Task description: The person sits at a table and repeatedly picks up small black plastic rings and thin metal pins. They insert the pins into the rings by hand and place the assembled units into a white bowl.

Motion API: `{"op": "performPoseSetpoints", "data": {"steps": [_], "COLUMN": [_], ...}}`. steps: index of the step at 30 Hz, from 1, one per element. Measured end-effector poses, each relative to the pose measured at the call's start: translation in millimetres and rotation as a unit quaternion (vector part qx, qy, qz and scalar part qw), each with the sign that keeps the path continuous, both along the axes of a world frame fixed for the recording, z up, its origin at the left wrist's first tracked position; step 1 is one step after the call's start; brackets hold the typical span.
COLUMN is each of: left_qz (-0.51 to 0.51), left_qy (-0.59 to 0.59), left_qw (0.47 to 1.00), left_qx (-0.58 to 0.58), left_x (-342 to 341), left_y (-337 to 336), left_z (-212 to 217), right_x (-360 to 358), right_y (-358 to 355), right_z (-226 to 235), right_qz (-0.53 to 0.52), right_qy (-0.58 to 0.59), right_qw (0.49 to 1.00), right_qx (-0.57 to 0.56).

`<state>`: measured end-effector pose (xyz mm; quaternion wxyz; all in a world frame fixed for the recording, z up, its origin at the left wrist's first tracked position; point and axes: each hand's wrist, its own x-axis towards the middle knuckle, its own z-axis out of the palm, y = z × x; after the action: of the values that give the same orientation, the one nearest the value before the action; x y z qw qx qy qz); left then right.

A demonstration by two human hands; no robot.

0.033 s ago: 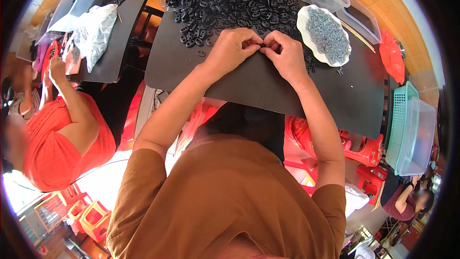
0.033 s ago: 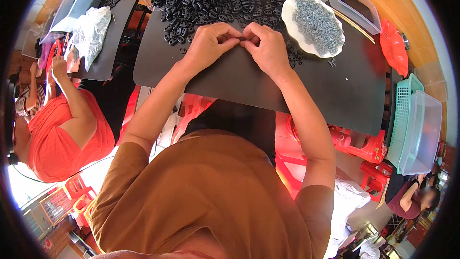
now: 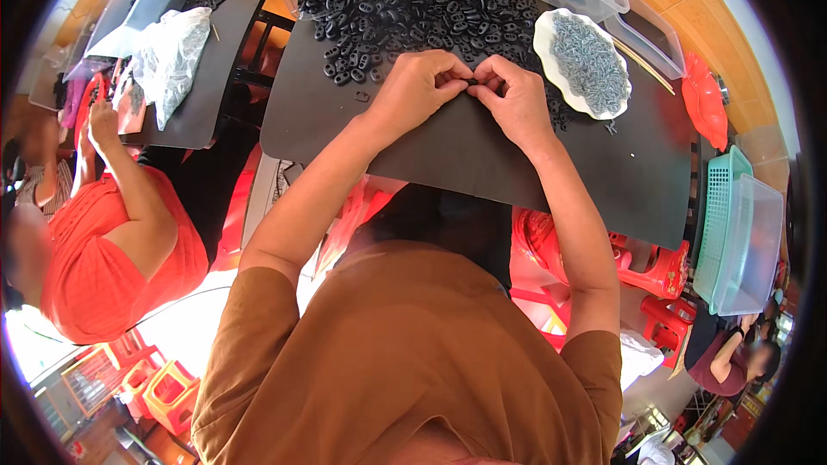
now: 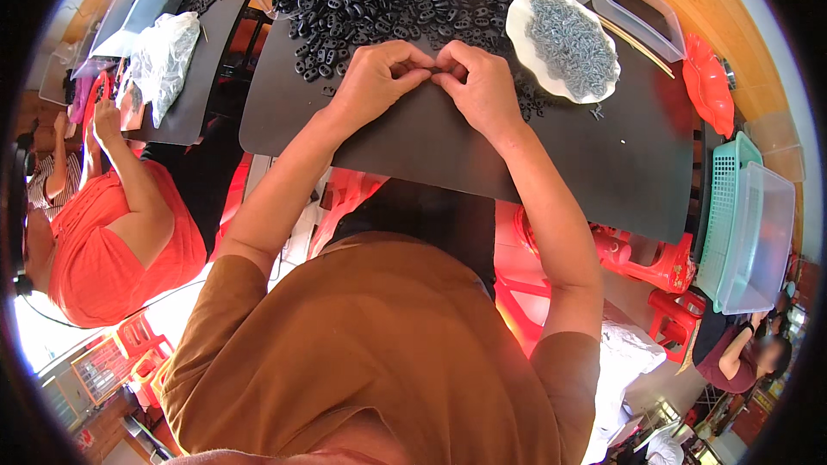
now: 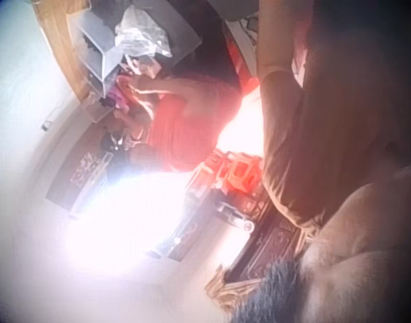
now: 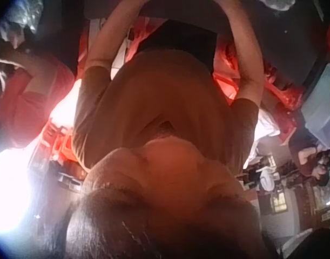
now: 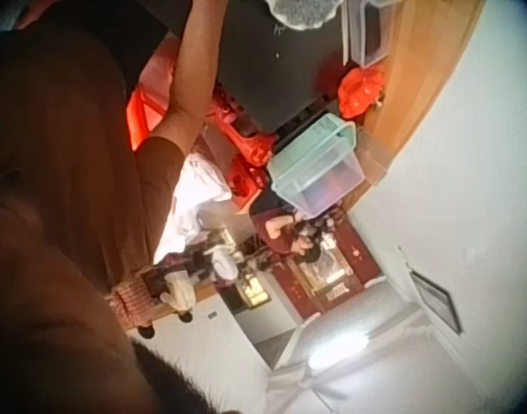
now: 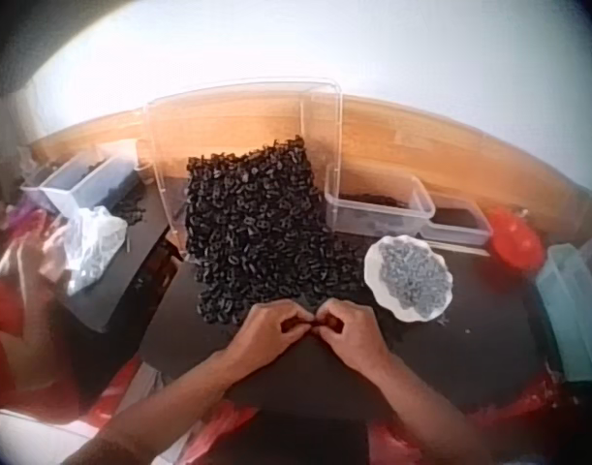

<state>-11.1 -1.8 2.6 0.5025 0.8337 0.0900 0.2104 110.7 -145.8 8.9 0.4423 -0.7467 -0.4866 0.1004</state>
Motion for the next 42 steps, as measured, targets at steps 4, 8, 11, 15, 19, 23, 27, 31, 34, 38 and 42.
{"op": "performPoseSetpoints", "data": {"steps": [4,8,11,15,19,23,27,31,34,38,42], "left_qz": [0.0,-0.001,-0.005,-0.016,-0.02,-0.009,-0.008,-0.009,-0.015,-0.018,-0.019], "left_qy": [-0.003,-0.014,-0.024,-0.042,-0.04,-0.032,-0.027,-0.031,-0.045,-0.042,-0.027], "left_qw": [1.0,1.0,0.999,0.998,0.998,0.999,0.998,0.998,0.996,0.996,0.996], "left_qx": [0.015,0.02,0.032,0.038,0.036,0.028,0.047,0.058,0.079,0.076,0.087], "left_x": [0,2,1,3,4,4,4,5,6,7,6], "left_y": [0,0,1,2,2,1,3,2,4,4,4], "left_z": [0,-4,-5,-8,-6,-6,-5,-6,-13,-12,-8], "right_x": [2,4,4,1,3,4,5,9,4,6,6], "right_y": [-3,-4,-4,-1,-1,0,0,-3,1,0,1], "right_z": [6,5,4,2,-4,-4,-8,-9,-9,-10,-6], "right_qz": [0.018,0.025,0.039,0.044,0.046,0.048,0.049,0.055,0.058,0.058,0.051], "right_qy": [0.018,0.021,0.013,-0.005,-0.006,-0.019,-0.031,-0.056,-0.095,-0.093,-0.147], "right_qw": [1.0,0.999,0.999,0.997,0.996,0.995,0.994,0.993,0.988,0.989,0.985], "right_qx": [-0.013,-0.011,0.02,0.065,0.074,0.08,0.097,0.087,0.104,0.097,0.076]}}
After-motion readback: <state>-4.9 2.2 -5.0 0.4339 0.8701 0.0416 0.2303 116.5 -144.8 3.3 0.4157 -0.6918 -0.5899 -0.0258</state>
